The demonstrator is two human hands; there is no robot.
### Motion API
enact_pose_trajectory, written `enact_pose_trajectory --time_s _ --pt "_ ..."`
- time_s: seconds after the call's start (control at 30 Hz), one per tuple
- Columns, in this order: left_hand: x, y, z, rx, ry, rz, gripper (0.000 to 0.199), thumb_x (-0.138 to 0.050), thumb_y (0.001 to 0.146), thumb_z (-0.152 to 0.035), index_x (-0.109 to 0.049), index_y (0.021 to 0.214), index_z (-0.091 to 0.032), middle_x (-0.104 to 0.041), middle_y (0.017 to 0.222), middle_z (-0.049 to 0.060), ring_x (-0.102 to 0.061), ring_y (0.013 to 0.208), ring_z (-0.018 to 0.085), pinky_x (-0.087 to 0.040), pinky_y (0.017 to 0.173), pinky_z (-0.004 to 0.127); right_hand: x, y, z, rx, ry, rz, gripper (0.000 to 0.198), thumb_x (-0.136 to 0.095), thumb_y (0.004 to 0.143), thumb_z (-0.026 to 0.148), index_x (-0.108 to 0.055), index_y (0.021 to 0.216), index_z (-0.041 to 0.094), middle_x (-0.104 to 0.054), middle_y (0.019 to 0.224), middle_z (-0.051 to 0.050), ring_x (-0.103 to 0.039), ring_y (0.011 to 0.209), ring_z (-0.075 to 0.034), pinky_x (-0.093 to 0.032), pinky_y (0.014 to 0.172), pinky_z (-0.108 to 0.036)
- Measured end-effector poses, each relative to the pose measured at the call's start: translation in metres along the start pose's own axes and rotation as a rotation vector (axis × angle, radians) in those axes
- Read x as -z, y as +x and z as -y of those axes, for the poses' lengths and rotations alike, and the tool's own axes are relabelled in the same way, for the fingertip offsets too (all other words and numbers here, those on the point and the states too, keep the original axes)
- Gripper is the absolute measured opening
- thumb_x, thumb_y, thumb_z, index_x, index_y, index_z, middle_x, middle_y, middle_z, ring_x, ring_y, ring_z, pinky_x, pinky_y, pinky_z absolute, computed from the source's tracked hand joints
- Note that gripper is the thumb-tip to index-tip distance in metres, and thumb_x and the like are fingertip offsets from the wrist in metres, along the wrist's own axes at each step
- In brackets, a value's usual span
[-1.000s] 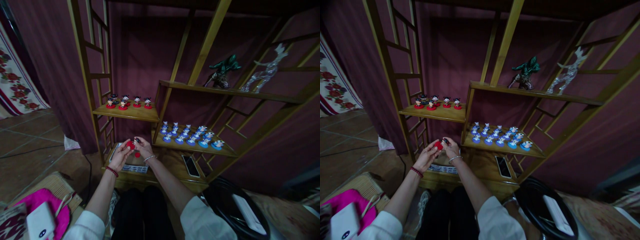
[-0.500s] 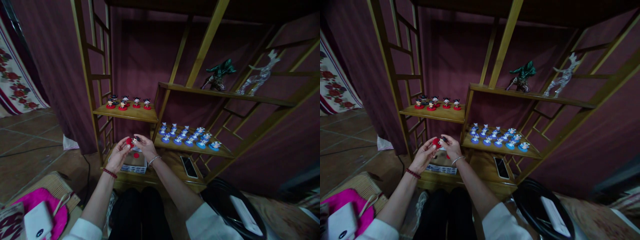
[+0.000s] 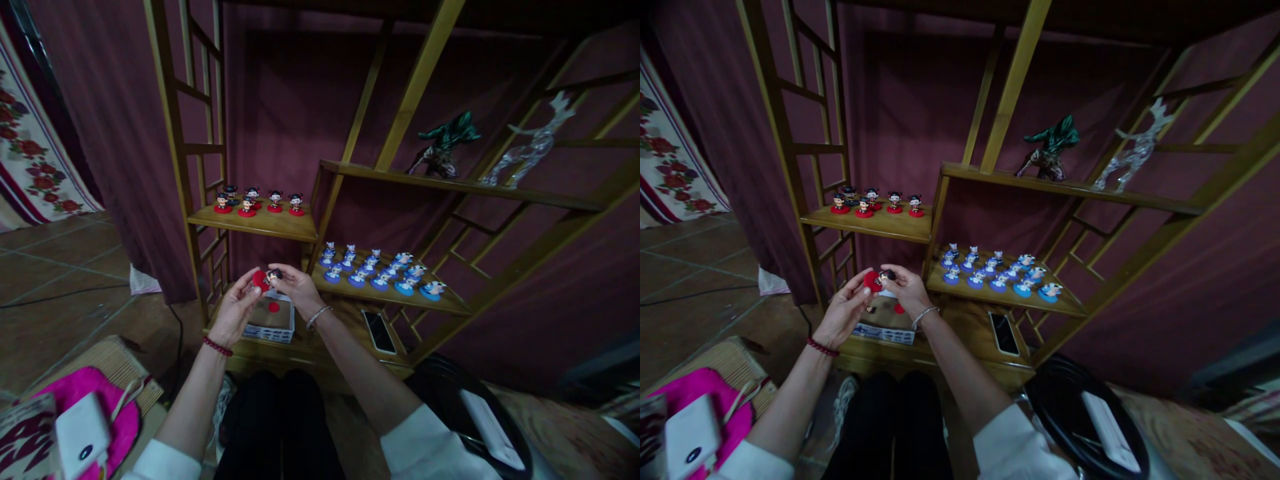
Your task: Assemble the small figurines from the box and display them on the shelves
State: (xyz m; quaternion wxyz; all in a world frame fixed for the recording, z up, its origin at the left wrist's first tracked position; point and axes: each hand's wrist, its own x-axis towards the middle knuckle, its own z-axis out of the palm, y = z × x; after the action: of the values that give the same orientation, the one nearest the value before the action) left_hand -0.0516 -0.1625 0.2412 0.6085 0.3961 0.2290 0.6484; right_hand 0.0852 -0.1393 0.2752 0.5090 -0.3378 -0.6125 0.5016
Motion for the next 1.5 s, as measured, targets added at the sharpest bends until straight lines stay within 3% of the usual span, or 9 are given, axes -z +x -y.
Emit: enact_pose_trajectory --time_s 0.63,0.8,1.03,1.5 --pt "-0.013 -0.003 0.001 0.004 -0.019 0.022 0.040 -0.062 0.070 -0.016 -0.056 0.109 -0.019 -0.059 0.108 0.005 -0.054 0.095 0.015 -0.045 0.079 0.024 0.009 -0.001 0.006 0.092 -0.180 0.009 0.032 -0.060 0.067 0.024 -0.059 0.099 0.019 -0.061 0.078 0.001 -0.055 0.065 -0.009 -0.047 0.062 -0.021" --pt "-0.015 -0.003 0.004 0.026 -0.050 -0.001 0.039 -0.063 0.069 -0.015 -0.058 0.108 -0.018 -0.060 0.107 0.006 -0.057 0.088 0.013 -0.046 0.077 0.023 0.010 -0.002 0.012 0.216 -0.401 -0.003 0.029 -0.059 0.070 0.023 -0.061 0.098 0.020 -0.058 0.088 -0.002 -0.055 0.066 -0.009 -0.046 0.060 -0.020" --pt "-0.016 -0.003 0.003 0.037 -0.132 -0.040 0.035 -0.065 0.066 -0.014 -0.062 0.101 -0.017 -0.061 0.105 0.006 -0.058 0.088 0.014 -0.047 0.075 0.022 0.007 -0.001 0.020 0.330 -0.636 0.028 0.026 -0.056 0.074 0.024 -0.061 0.100 0.021 -0.058 0.083 -0.001 -0.054 0.068 -0.009 -0.045 0.063 -0.020" --pt "-0.009 -0.006 0.003 0.034 -0.235 -0.106 0.027 -0.064 0.068 -0.013 -0.064 0.095 -0.017 -0.062 0.103 0.005 -0.058 0.086 0.012 -0.047 0.075 0.021 -0.005 0.005 0.028 0.327 -0.881 0.091 0.028 -0.054 0.077 0.028 -0.060 0.103 0.021 -0.059 0.081 -0.002 -0.054 0.065 -0.010 -0.043 0.063 -0.022"
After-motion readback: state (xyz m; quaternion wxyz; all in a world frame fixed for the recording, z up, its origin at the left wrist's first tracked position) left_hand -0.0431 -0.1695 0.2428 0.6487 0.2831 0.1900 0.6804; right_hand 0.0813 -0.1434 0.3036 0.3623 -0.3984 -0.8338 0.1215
